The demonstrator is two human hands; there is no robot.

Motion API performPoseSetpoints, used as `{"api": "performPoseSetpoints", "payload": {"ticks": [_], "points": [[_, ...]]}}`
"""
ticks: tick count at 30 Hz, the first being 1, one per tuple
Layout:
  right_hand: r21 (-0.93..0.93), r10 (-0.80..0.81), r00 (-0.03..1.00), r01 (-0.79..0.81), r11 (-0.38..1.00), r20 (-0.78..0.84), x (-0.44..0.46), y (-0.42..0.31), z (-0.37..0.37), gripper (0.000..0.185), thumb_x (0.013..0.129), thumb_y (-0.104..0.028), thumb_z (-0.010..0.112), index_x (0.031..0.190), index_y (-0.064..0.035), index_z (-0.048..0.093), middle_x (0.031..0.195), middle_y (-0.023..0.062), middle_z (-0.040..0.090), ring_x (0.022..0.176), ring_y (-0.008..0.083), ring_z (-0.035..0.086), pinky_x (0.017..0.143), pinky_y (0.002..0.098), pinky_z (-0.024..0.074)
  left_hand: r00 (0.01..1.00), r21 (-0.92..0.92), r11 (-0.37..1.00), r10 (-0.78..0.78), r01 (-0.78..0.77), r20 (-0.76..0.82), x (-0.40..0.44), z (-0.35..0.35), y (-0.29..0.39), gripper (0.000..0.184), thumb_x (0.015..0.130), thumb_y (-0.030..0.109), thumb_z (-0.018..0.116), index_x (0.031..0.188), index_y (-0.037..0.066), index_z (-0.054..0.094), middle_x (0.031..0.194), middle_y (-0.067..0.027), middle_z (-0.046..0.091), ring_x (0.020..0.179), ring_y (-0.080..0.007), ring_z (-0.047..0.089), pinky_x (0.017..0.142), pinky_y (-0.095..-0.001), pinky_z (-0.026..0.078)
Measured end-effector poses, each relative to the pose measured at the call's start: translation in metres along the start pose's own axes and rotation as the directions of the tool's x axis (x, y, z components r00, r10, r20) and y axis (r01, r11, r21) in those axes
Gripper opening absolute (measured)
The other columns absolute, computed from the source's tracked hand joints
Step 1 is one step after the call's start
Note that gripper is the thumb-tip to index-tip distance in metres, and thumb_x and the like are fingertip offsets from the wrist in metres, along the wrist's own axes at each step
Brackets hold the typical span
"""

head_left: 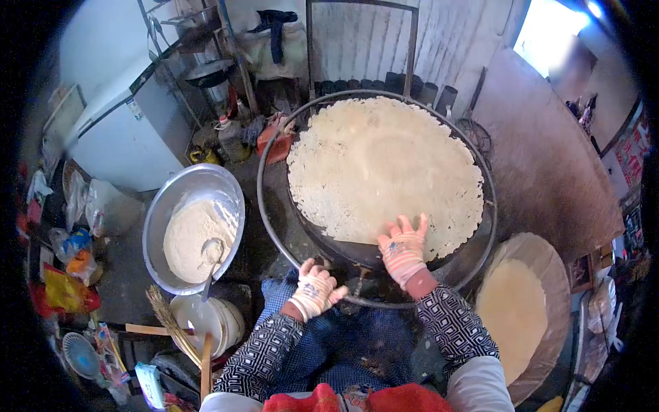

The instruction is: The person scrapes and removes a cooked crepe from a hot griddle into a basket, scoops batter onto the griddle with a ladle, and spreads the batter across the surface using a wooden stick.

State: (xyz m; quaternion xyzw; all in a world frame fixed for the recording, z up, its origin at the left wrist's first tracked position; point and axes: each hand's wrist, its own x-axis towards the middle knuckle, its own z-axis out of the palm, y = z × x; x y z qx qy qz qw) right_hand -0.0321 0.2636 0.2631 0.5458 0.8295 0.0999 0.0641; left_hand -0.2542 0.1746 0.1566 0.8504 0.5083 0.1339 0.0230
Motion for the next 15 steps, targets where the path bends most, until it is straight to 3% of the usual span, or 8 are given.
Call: {"api": "performPoseSetpoints", "payload": {"ticks": [2,3,5,6,8,10,12,15], "points": [[-0.022,0.022,0.979,-0.018,1.0,0.205,0.012,0.022,-0.032,0.025,0.092,-0.023,0.048,0.106,-0.0245,0.068,0.116,0.0015,0.064,0.125,0.0235,0.047,0.108,0.0732,0.008,0.999,-0.029,0.999,-0.018,0.02,0.043,0.0,-0.003,0.018,0.042,0.09,0.053,0.049,0.072,0.017,0.062,0.08,-0.0047,0.055,0.098,-0.0293,0.053,0.107,-0.0536,0.022],[-0.123,0.049,0.998,-0.042,0.991,0.048,0.014,0.035,-0.037,0.023,0.091,-0.026,0.049,0.093,-0.0252,0.072,0.104,-0.0019,0.067,0.119,0.0197,0.051,0.107,0.0738,0.0089,1.0,-0.047,0.999,0.0,-0.001,-0.021,0.0,0.001,0.024,0.04,0.09,0.052,0.05,0.072,0.018,0.061,0.08,-0.0045,0.055,0.1,-0.0289,0.053,0.108,-0.0525,0.022],[-0.034,0.057,0.938,-0.073,0.997,-0.343,0.014,0.059,-0.056,0.015,0.082,-0.016,0.058,0.09,-0.0182,0.07,0.095,-0.0008,0.068,0.107,0.0198,0.058,0.108,0.0698,0.0175,0.999,-0.085,0.996,0.028,-0.03,-0.032,0.0,0.0,0.035,0.03,0.088,0.046,0.055,0.085,0.017,0.063,0.09,-0.0041,0.058,0.108,-0.0283,0.053,0.108,-0.0515,0.025],[0.008,0.042,0.818,-0.045,0.999,-0.574,0.012,0.069,-0.062,0.013,0.077,-0.012,0.062,0.087,-0.0159,0.069,0.091,-0.0007,0.068,0.103,0.02,0.06,0.107,0.0682,0.0212,0.999,-0.106,0.993,0.041,-0.044,-0.031,-0.001,-0.002,0.04,0.029,0.087,0.043,0.057,0.094,0.016,0.064,0.097,-0.0048,0.06,0.112,-0.0282,0.052,0.108,-0.0515,0.026],[0.027,0.003,0.616,0.029,0.999,-0.788,0.003,0.077,-0.078,0.017,0.068,-0.008,0.067,0.084,-0.0128,0.068,0.086,-0.0005,0.067,0.098,0.0209,0.062,0.105,0.0657,0.0267,0.988,-0.151,0.987,0.039,-0.062,-0.153,-0.005,-0.009,0.054,0.035,0.087,0.044,0.057,0.105,0.014,0.063,0.11,-0.0079,0.06,0.117,-0.0294,0.049,0.108,-0.0518,0.027],[0.035,-0.002,0.607,0.049,0.998,-0.795,-0.018,0.076,-0.066,0.03,0.063,-0.008,0.07,0.093,-0.0132,0.068,0.094,0.0013,0.066,0.107,0.0226,0.058,0.109,0.0624,0.0236,0.974,-0.186,0.981,0.015,-0.058,-0.226,-0.012,-0.018,0.065,0.042,0.087,0.043,0.058,0.116,0.013,0.061,0.121,-0.0099,0.057,0.122,-0.0305,0.047,0.108,-0.0522,0.028],[0.049,0.015,0.765,0.021,0.999,-0.644,-0.048,0.067,-0.035,0.033,0.064,-0.011,0.071,0.097,-0.0127,0.068,0.096,0.0027,0.066,0.114,0.0253,0.055,0.11,0.0635,0.0199,0.968,-0.211,0.977,-0.024,-0.03,-0.249,-0.021,-0.029,0.072,0.048,0.087,0.042,0.058,0.124,0.013,0.057,0.13,-0.011,0.052,0.124,-0.0317,0.044,0.108,-0.0526,0.028],[0.209,0.144,0.834,-0.035,0.977,-0.533,-0.097,0.039,-0.005,0.044,0.073,-0.025,0.074,0.115,-0.0169,0.064,0.126,0.0119,0.052,0.123,0.0344,0.044,0.104,0.0689,0.0218,0.934,-0.238,0.969,-0.018,-0.072,-0.357,-0.024,-0.052,0.066,0.05,0.086,0.041,0.058,0.125,0.01,0.056,0.129,-0.0156,0.05,0.123,-0.0365,0.042,0.106,-0.0536,0.029]]}}
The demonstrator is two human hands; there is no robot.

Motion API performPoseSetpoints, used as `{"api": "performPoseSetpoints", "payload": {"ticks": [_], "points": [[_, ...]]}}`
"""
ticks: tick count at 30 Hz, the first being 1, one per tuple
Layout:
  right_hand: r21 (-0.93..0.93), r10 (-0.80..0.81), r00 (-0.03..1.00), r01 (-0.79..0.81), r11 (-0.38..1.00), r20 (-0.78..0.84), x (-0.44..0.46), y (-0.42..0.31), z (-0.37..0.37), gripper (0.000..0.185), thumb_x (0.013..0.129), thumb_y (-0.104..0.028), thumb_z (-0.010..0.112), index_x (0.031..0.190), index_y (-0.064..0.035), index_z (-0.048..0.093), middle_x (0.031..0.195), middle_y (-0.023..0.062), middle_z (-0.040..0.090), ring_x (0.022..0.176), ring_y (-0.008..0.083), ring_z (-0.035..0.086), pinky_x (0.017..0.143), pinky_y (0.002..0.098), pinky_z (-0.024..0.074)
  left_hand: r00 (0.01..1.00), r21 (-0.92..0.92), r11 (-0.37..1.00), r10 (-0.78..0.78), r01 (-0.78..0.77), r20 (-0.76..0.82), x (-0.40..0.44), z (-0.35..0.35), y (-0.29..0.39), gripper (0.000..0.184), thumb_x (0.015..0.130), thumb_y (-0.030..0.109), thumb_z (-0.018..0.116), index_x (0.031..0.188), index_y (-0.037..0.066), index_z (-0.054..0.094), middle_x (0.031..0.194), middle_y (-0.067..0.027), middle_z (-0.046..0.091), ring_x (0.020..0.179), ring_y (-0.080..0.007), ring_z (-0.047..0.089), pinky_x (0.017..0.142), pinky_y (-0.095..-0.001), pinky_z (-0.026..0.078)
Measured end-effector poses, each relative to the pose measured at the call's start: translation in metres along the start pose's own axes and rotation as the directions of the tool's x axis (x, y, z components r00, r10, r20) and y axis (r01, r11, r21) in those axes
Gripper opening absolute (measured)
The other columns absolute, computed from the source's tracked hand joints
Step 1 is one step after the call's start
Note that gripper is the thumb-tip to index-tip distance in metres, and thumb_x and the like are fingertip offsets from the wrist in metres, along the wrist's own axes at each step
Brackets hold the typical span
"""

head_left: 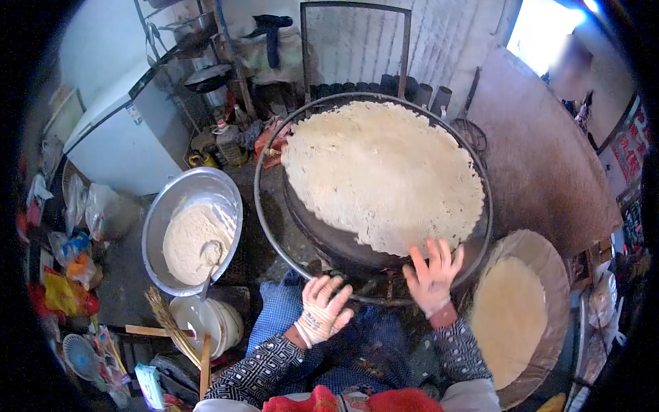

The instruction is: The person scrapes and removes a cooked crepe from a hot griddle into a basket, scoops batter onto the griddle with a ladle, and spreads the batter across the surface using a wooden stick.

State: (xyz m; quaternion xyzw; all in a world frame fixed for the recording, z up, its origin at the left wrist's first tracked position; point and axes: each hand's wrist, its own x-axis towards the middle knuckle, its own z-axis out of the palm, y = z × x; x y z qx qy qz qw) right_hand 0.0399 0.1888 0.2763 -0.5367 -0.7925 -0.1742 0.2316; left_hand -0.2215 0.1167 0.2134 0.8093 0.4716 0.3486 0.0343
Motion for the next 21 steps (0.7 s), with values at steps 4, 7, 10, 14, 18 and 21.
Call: {"api": "performPoseSetpoints", "payload": {"ticks": [4,7,10,14,18,21], "points": [[0.481,0.382,0.924,-0.338,0.809,0.007,-0.101,-0.022,0.019,0.038,0.081,-0.017,0.069,0.116,-0.0047,0.06,0.123,0.0176,0.054,0.112,0.0351,0.053,0.096,0.0466,0.0441,1.0,0.1,0.995,-0.002,0.004,-0.027,0.06,-0.028,-0.01,0.054,0.082,0.029,0.06,0.129,0.002,0.052,0.135,-0.0189,0.048,0.13,-0.0395,0.038,0.111,-0.0554,0.021],[0.833,0.729,0.578,-0.553,0.02,0.366,-0.117,-0.04,0.021,0.036,0.089,-0.022,0.066,0.117,-0.0012,0.058,0.121,0.0182,0.055,0.102,0.0333,0.059,0.088,0.0428,0.0509,0.986,0.255,0.962,-0.131,0.1,0.106,0.118,-0.013,-0.013,0.065,0.093,0.045,0.05,0.141,0.003,0.042,0.145,-0.0176,0.043,0.139,-0.0352,0.031,0.114,-0.0571,0.012],[0.783,0.695,0.363,-0.347,-0.517,0.62,-0.102,-0.02,0.023,0.041,0.092,-0.03,0.064,0.118,-0.0002,0.054,0.119,0.0159,0.056,0.104,0.0314,0.058,0.088,0.0442,0.0504,0.832,0.398,0.917,-0.254,0.044,0.493,0.131,0.035,-0.009,0.076,0.094,0.06,0.036,0.143,0.003,0.04,0.149,-0.0168,0.04,0.142,-0.0303,0.028,0.116,-0.0582,0.006],[0.709,0.566,0.466,-0.224,-0.668,0.68,-0.075,0.031,0.035,0.044,0.095,-0.035,0.053,0.123,0.0001,0.055,0.116,0.0154,0.061,0.099,0.0279,0.062,0.088,0.044,0.0511,0.801,0.112,0.992,-0.023,-0.055,0.599,0.093,0.035,0.035,0.068,0.092,0.056,0.045,0.134,0.003,0.05,0.14,-0.0166,0.048,0.136,-0.0334,0.036,0.114,-0.0594,0.014],[0.935,0.815,0.504,-0.332,-0.122,0.285,-0.125,0.068,0.093,0.03,0.089,-0.021,0.057,0.106,0.0011,0.068,0.109,0.0134,0.068,0.098,0.0221,0.064,0.087,0.037,0.0516,0.906,-0.054,0.992,0.129,-0.117,0.403,0.074,-0.025,0.063,0.049,0.089,0.041,0.056,0.122,0.004,0.056,0.128,-0.0166,0.053,0.127,-0.0329,0.041,0.108,-0.0532,0.025],[0.902,0.888,0.259,-0.32,-0.291,0.379,-0.105,0.071,0.081,0.028,0.088,-0.02,0.066,0.108,0.0002,0.067,0.102,0.0075,0.069,0.092,0.0176,0.063,0.084,0.0329,0.0509,0.998,-0.09,0.995,0.035,-0.039,-0.045,0.028,-0.034,0.029,0.029,0.089,0.019,0.056,0.113,0.004,0.057,0.109,-0.0175,0.056,0.106,-0.0353,0.05,0.094,-0.0472,0.039]]}}
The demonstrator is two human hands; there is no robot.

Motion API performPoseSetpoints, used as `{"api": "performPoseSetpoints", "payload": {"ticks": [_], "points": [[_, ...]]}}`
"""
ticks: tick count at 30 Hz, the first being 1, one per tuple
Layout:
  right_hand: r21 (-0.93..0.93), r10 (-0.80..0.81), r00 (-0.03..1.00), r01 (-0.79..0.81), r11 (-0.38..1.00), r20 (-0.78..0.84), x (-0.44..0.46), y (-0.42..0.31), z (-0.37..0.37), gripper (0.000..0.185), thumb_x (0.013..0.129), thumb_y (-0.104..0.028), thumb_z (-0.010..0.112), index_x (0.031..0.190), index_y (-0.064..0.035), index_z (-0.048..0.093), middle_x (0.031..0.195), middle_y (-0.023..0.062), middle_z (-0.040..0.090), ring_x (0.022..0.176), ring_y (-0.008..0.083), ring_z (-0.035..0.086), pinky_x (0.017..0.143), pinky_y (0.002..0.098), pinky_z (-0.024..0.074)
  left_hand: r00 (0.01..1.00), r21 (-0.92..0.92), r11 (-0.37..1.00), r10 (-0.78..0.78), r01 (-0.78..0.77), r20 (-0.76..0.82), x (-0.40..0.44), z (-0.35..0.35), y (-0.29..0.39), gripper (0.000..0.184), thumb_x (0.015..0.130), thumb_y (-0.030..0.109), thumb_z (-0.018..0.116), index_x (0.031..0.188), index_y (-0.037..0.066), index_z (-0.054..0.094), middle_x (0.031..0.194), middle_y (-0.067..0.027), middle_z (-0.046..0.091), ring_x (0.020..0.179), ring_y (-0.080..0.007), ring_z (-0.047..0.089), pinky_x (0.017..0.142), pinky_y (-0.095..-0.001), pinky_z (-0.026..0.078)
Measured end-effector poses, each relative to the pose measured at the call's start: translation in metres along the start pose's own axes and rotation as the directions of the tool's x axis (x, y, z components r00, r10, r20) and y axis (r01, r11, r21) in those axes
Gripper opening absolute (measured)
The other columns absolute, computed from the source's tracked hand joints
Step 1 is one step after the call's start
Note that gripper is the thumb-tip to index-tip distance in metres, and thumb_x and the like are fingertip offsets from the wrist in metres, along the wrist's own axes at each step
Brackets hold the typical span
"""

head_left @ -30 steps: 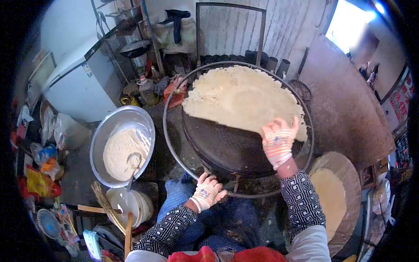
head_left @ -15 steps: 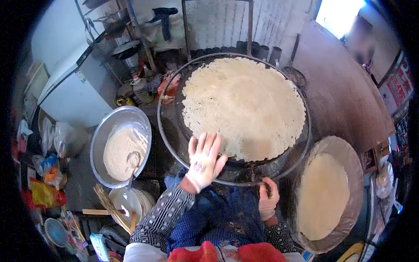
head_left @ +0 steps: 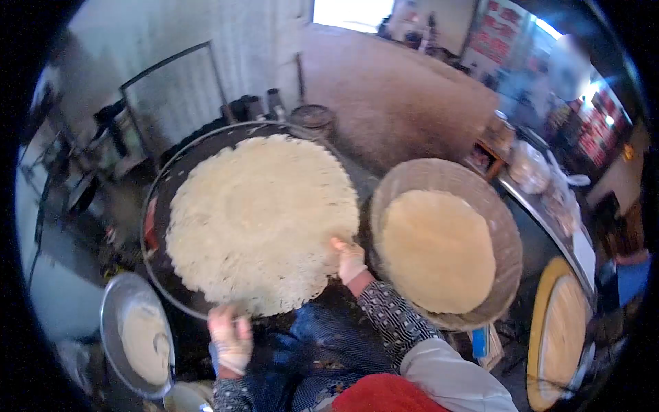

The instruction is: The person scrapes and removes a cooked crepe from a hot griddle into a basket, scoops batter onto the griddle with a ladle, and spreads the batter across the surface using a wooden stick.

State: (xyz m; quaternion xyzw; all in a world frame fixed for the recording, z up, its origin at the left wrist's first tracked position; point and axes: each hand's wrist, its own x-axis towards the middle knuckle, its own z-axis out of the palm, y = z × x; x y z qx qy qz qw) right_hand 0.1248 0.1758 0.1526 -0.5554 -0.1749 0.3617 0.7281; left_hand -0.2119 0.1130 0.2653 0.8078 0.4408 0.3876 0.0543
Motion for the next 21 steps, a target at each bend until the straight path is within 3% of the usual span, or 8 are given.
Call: {"api": "performPoseSetpoints", "payload": {"ticks": [4,7,8,9,10,14,17,21], "points": [[-0.244,0.052,0.991,-0.02,0.97,0.126,0.02,-0.04,-0.025,0.035,0.084,-0.021,0.072,0.111,0.0005,0.066,0.104,0.006,0.068,0.089,0.018,0.062,0.083,0.0319,0.0508,0.987,0.084,0.986,-0.151,0.146,0.058,-0.023,-0.002,-0.084,0.019,0.09,0.019,0.059,0.103,0.005,0.058,0.101,-0.0169,0.056,0.1,-0.038,0.053,0.095,-0.0515,0.04],[-0.144,0.142,0.984,-0.126,0.982,0.108,0.032,-0.109,-0.057,0.034,0.088,-0.025,0.064,0.112,-0.0002,0.065,0.106,0.0097,0.068,0.097,0.0217,0.063,0.094,0.0362,0.0481,0.834,0.417,0.909,-0.236,0.008,0.498,-0.043,0.034,-0.121,0.039,0.091,0.045,0.052,0.098,0.009,0.065,0.101,-0.0179,0.062,0.104,-0.0374,0.056,0.11,-0.0564,0.024],[-0.536,0.033,0.968,0.108,0.837,0.247,0.056,-0.132,-0.087,0.03,0.091,-0.026,0.058,0.109,-0.0033,0.067,0.106,0.0117,0.069,0.099,0.0241,0.064,0.093,0.037,0.0486,0.881,0.442,0.892,-0.132,-0.093,0.454,-0.043,0.036,-0.111,0.05,0.09,0.055,0.049,0.096,0.01,0.069,0.098,-0.0162,0.065,0.103,-0.0367,0.057,0.109,-0.0546,0.025],[-0.873,-0.081,0.92,0.389,0.295,0.383,0.081,-0.156,-0.116,0.029,0.095,-0.028,0.052,0.106,-0.0063,0.069,0.106,0.0136,0.069,0.1,0.0264,0.065,0.092,0.0378,0.0491,0.848,0.43,0.902,-0.191,-0.047,0.494,-0.042,0.044,-0.112,0.052,0.088,0.057,0.049,0.097,0.01,0.07,0.098,-0.0151,0.067,0.103,-0.0363,0.058,0.108,-0.0532,0.027],[-0.863,-0.188,0.844,0.474,-0.176,0.502,0.104,-0.18,-0.146,0.032,0.098,-0.029,0.046,0.103,-0.0094,0.071,0.106,0.0156,0.07,0.101,0.0288,0.066,0.091,0.0386,0.0496,0.807,0.423,0.906,-0.249,-0.001,0.535,-0.037,0.046,-0.113,0.054,0.087,0.059,0.05,0.098,0.011,0.071,0.097,-0.0141,0.068,0.102,-0.036,0.058,0.107,-0.0517,0.028],[-0.555,-0.112,0.937,0.096,-0.827,0.331,0.14,-0.354,-0.164,0.041,0.091,-0.047,0.052,0.099,-0.0145,0.075,0.098,0.0117,0.073,0.089,0.0283,0.07,0.079,0.0394,0.0554,0.766,0.431,0.902,-0.295,0.025,0.572,-0.031,0.048,-0.11,0.06,0.084,0.065,0.05,0.099,0.012,0.073,0.1,-0.0114,0.069,0.106,-0.034,0.058,0.106,-0.0477,0.029],[-0.897,-0.538,0.823,-0.086,-0.434,0.181,0.089,-0.466,-0.11,0.027,0.082,-0.026,0.06,0.093,-0.0054,0.073,0.098,0.0217,0.07,0.095,0.0358,0.068,0.083,0.0444,0.0549,0.811,0.412,0.911,-0.238,-0.004,0.534,-0.032,0.048,-0.106,0.044,0.085,0.052,0.057,0.092,0.011,0.071,0.093,-0.0113,0.069,0.1,-0.0335,0.06,0.101,-0.0462,0.033],[-0.858,-0.52,0.768,0.074,-0.509,0.375,0.013,-0.486,-0.041,0.031,0.085,-0.033,0.06,0.093,-0.0064,0.072,0.1,0.0196,0.07,0.095,0.0356,0.068,0.081,0.0433,0.0557,0.762,0.378,0.925,-0.274,0.041,0.586,-0.031,0.042,-0.11,0.061,0.081,0.063,0.058,0.097,0.005,0.071,0.101,-0.012,0.068,0.107,-0.0325,0.058,0.108,-0.0468,0.029]]}}
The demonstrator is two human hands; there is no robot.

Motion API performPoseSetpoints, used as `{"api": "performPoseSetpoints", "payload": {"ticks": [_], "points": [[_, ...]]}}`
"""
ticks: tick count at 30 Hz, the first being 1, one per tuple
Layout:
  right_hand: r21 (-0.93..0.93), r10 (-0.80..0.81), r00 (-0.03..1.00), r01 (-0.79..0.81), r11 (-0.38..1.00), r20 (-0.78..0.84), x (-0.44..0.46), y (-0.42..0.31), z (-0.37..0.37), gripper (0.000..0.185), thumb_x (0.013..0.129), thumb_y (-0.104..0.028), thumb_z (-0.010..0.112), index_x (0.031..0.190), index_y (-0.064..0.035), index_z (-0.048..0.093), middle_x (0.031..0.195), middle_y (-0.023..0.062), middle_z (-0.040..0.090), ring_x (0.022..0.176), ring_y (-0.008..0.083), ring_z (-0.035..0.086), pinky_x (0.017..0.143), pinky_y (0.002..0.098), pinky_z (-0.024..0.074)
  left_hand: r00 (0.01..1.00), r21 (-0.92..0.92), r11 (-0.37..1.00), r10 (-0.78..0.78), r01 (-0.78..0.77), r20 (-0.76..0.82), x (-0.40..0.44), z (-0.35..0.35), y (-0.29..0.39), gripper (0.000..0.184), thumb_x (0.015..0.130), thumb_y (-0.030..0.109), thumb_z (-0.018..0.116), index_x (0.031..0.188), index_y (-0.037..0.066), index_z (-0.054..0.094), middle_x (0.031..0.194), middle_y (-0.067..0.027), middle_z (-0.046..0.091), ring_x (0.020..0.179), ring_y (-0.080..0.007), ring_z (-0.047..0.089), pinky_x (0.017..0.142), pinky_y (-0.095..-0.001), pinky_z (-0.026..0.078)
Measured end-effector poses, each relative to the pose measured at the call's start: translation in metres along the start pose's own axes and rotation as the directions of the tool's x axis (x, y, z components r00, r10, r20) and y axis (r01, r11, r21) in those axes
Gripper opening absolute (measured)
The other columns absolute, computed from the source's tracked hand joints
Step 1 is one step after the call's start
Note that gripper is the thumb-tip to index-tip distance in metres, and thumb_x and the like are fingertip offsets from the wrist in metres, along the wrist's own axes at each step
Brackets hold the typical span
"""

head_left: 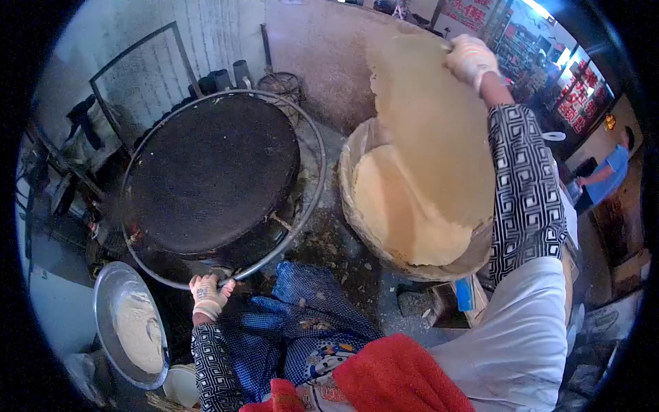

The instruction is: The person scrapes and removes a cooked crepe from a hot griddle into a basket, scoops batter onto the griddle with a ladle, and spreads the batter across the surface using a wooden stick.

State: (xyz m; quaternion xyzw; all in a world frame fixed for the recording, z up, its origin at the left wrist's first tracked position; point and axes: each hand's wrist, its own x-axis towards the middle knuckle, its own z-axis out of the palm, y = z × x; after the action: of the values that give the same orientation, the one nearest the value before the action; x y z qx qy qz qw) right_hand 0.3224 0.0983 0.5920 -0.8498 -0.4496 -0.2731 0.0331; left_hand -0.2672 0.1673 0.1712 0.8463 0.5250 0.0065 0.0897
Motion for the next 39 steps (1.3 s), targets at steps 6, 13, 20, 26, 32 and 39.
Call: {"api": "performPoseSetpoints", "payload": {"ticks": [6,13,20,26,32,39], "points": [[-0.051,-0.354,0.93,0.351,0.935,-0.101,-0.136,-0.025,0.193,0.023,0.089,-0.023,0.049,0.087,-0.0083,0.067,0.084,0.0166,0.069,0.073,0.0325,0.066,0.066,0.0481,0.0525,0.999,0.062,0.998,0.02,-0.017,-0.041,-0.002,0.001,-0.015,0.057,0.08,0.059,0.061,0.097,0.006,0.071,0.102,-0.014,0.067,0.109,-0.035,0.056,0.108,-0.0473,0.028],[0.096,-0.075,0.741,0.014,0.995,0.667,-0.32,-0.059,0.368,0.028,0.095,-0.026,0.045,0.109,-0.0161,0.068,0.111,0.0083,0.068,0.107,0.029,0.064,0.09,0.0593,0.0459,0.989,0.063,0.993,0.106,-0.1,-0.107,0.0,0.016,-0.046,0.048,0.077,0.05,0.065,0.091,0.004,0.068,0.096,-0.015,0.065,0.102,-0.0355,0.057,0.108,-0.0497,0.03],[0.039,0.043,0.555,-0.136,0.99,0.831,-0.35,-0.06,0.419,0.024,0.091,-0.02,0.053,0.1,-0.0153,0.075,0.103,0.0078,0.073,0.097,0.026,0.07,0.073,0.0463,0.0572,0.995,0.145,0.985,0.096,-0.092,-0.019,0.0,0.001,-0.034,0.039,0.079,0.039,0.066,0.091,0.002,0.063,0.096,-0.0173,0.062,0.105,-0.0373,0.055,0.11,-0.0504,0.029],[0.041,0.012,0.495,-0.096,0.995,0.869,-0.349,-0.044,0.406,0.02,0.087,-0.017,0.06,0.099,-0.0131,0.076,0.104,0.0092,0.073,0.097,0.0291,0.07,0.07,0.0509,0.0573,0.998,0.234,0.972,0.02,-0.033,0.06,0.0,-0.006,-0.016,0.041,0.08,0.041,0.065,0.096,0.004,0.063,0.099,-0.0171,0.062,0.105,-0.0362,0.055,0.103,-0.0481,0.034],[0.075,-0.011,0.454,-0.123,0.99,0.891,-0.355,-0.034,0.377,0.025,0.085,-0.019,0.057,0.102,-0.0087,0.073,0.107,0.0141,0.07,0.098,0.0326,0.068,0.077,0.0495,0.0552,0.987,0.273,0.957,-0.129,0.098,0.099,0.009,-0.004,0.059,0.055,0.087,0.053,0.052,0.11,0.005,0.065,0.105,-0.0205,0.066,0.105,-0.0362,0.06,0.095,-0.0496,0.039],[0.535,-0.192,0.953,0.039,0.844,0.233,-0.355,-0.11,0.292,0.027,0.088,-0.02,0.059,0.109,-0.003,0.06,0.098,0.0194,0.065,0.09,0.0394,0.062,0.08,0.0482,0.0516,0.976,-0.099,0.977,0.175,-0.188,-0.126,-0.009,0.005,0.216,0.06,0.082,0.051,0.064,0.123,0.008,0.055,0.122,-0.0176,0.053,0.12,-0.0336,0.046,0.101,-0.0566,0.03]]}}
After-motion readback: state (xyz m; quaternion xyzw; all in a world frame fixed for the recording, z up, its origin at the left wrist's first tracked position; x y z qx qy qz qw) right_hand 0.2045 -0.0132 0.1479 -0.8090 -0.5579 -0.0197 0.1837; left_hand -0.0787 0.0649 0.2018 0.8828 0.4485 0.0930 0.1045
